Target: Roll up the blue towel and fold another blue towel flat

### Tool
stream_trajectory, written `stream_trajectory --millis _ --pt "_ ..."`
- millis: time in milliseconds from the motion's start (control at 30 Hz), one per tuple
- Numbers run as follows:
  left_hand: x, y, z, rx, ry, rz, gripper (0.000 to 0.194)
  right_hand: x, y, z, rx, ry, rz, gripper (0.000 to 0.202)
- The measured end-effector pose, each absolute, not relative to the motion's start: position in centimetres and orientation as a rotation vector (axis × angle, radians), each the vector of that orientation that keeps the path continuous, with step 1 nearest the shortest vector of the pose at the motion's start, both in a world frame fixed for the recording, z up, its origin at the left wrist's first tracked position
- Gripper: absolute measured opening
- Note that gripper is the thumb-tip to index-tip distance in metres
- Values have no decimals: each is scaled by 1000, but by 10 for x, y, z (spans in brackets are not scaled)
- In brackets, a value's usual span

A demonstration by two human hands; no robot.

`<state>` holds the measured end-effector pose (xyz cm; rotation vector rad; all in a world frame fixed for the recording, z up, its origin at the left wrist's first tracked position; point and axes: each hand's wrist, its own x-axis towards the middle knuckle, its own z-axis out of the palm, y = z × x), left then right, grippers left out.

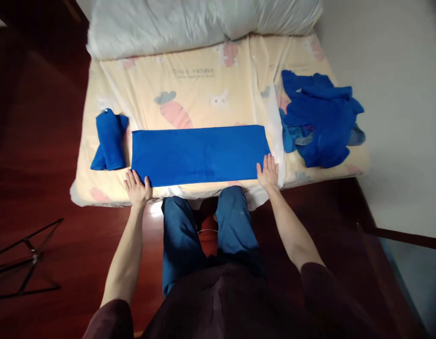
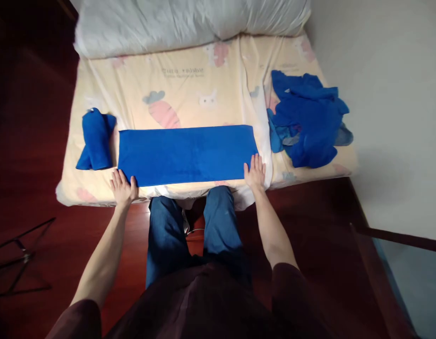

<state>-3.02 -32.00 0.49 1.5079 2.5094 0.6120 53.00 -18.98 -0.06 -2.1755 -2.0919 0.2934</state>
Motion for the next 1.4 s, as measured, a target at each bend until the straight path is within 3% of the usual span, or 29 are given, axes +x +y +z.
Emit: stream_trajectory --millis 167,267,433,567,733,867,1000,1133,1267,1400 --pt "12 -371 20 1444 2571 552 82 551 -211 28 -2181 -2172 256 69" --pt "83 -438 25 1597 2457 533 75 510 -266 43 -1967 -2144 195 67" --pt "187 -545 26 1693 2438 255 69 416 -399 37 -1807 -2331 370 59" --pt "199 -559 40 1797 2431 119 68 376 -448 36 -1732 -2493 378 53" --pt "178 -544 49 1842 2420 19 64 363 -443 33 -1390 -2661 664 38" --pt "173 -542 46 1819 2444 33 63 348 -432 19 -1394 -2272 1027 29" --pt "176 -543 46 1807 2422 88 62 326 -417 7 -1284 -1538 1556 23" --pt "181 -542 49 1839 2365 113 61 312 -403 11 -1076 -783 1880 29" --pt "190 -540 50 1866 2312 113 62 302 -392 20 -823 -306 2061 29" --pt "194 -540 52 1881 2285 102 62 290 -377 23 -753 -146 2011 25"
